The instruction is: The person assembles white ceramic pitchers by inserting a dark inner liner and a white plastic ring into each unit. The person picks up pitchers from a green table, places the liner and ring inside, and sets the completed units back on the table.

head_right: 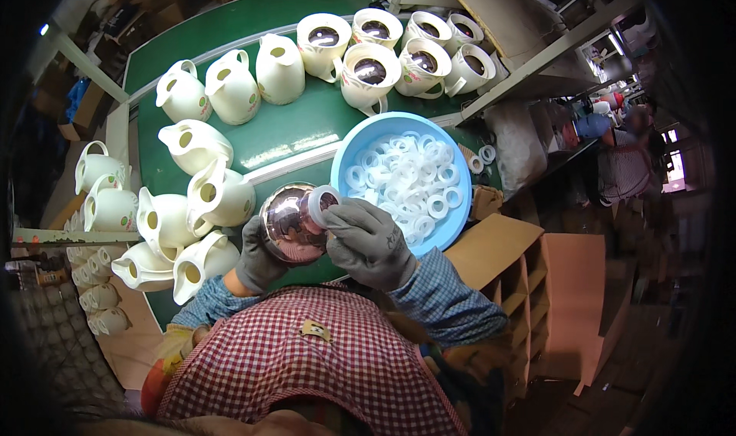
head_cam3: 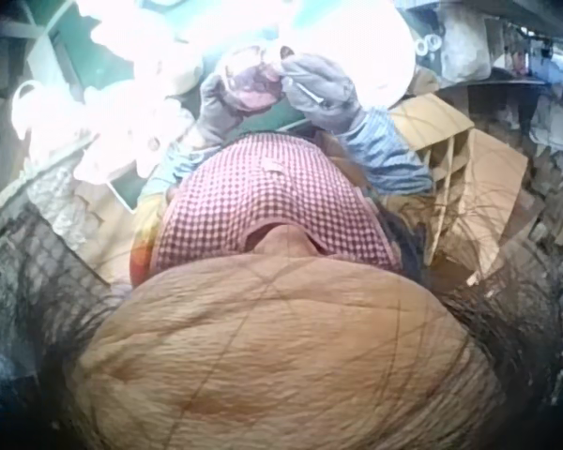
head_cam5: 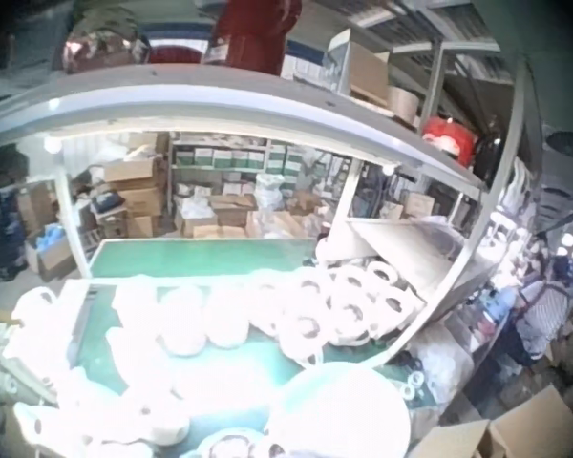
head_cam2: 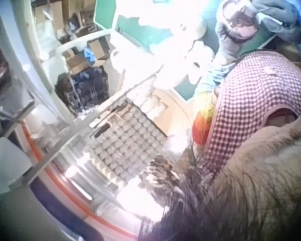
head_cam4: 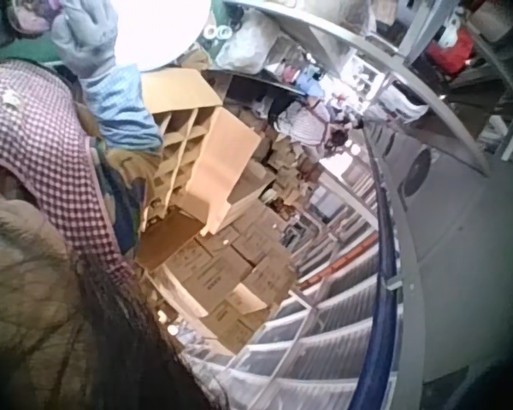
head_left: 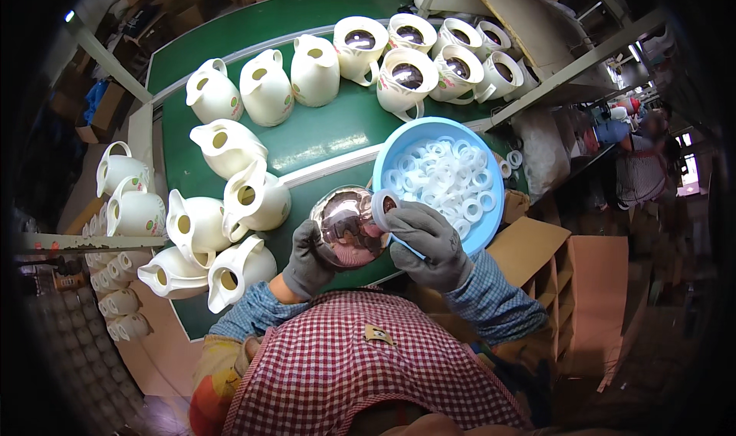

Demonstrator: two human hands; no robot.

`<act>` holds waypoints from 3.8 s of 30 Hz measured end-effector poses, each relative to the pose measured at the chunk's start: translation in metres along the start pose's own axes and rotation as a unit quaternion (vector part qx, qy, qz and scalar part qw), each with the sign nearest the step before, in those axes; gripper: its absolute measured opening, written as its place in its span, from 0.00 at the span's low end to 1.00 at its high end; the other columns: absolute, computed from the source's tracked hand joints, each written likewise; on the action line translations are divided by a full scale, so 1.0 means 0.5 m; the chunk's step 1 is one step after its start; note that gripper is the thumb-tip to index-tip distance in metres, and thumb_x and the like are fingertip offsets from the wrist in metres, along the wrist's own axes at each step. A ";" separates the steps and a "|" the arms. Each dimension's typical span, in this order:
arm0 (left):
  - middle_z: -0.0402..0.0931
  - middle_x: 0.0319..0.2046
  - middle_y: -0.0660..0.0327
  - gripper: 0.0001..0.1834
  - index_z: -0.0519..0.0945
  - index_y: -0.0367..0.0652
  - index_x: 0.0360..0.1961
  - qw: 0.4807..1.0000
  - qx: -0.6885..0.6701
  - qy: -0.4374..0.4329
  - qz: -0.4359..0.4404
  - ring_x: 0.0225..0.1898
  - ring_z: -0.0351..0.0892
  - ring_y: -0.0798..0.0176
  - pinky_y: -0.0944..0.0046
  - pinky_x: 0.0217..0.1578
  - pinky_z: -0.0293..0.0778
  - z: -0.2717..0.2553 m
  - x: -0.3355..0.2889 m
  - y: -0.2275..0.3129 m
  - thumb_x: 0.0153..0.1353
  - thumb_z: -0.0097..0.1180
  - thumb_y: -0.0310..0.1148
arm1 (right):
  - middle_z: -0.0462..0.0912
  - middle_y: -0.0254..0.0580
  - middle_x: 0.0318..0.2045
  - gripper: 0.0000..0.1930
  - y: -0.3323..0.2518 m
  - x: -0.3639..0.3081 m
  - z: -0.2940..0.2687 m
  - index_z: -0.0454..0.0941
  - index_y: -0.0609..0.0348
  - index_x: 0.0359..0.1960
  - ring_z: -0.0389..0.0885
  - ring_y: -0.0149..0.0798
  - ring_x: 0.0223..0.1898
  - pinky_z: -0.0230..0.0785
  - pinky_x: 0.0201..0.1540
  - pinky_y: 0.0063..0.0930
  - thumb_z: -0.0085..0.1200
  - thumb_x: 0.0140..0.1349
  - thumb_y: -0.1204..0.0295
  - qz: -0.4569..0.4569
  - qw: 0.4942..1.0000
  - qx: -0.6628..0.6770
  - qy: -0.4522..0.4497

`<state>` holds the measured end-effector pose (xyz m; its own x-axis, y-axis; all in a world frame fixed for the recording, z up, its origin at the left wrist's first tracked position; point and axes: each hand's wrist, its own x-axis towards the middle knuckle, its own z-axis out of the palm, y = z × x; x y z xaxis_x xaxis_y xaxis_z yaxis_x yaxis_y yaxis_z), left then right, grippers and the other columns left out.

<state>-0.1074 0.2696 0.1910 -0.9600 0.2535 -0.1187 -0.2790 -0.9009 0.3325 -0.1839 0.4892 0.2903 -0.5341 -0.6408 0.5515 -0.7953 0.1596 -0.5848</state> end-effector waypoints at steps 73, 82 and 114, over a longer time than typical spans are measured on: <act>0.71 0.64 0.55 0.36 0.66 0.42 0.70 0.577 0.800 -0.139 0.088 0.65 0.71 0.55 0.55 0.66 0.68 0.056 0.026 0.035 0.64 0.63 0.40 | 0.85 0.55 0.48 0.09 -0.048 -0.160 -0.010 0.85 0.73 0.44 0.83 0.39 0.53 0.77 0.55 0.29 0.62 0.66 0.78 0.245 0.909 0.328 0.079; 0.71 0.64 0.55 0.37 0.66 0.42 0.71 0.503 0.847 -0.128 0.113 0.65 0.71 0.55 0.53 0.66 0.67 0.116 -0.004 0.047 0.64 0.64 0.42 | 0.77 0.62 0.61 0.17 -0.052 -0.146 -0.018 0.79 0.75 0.56 0.79 0.44 0.61 0.75 0.60 0.35 0.59 0.68 0.79 0.164 0.931 0.325 0.033; 0.82 0.50 0.58 0.27 0.74 0.31 0.61 0.874 0.473 0.080 0.075 0.50 0.82 0.63 0.63 0.51 0.79 0.002 0.129 0.353 0.62 0.65 0.31 | 0.64 0.57 0.72 0.32 0.010 -0.109 -0.024 0.63 0.65 0.72 0.66 0.49 0.72 0.60 0.71 0.40 0.55 0.66 0.75 0.322 0.917 0.181 0.149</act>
<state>-0.2186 0.1275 0.2430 -0.9931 0.0366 -0.1111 -0.1163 -0.2072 0.9714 -0.1621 0.5339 0.2642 -0.9574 -0.2590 0.1278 -0.1680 0.1392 -0.9759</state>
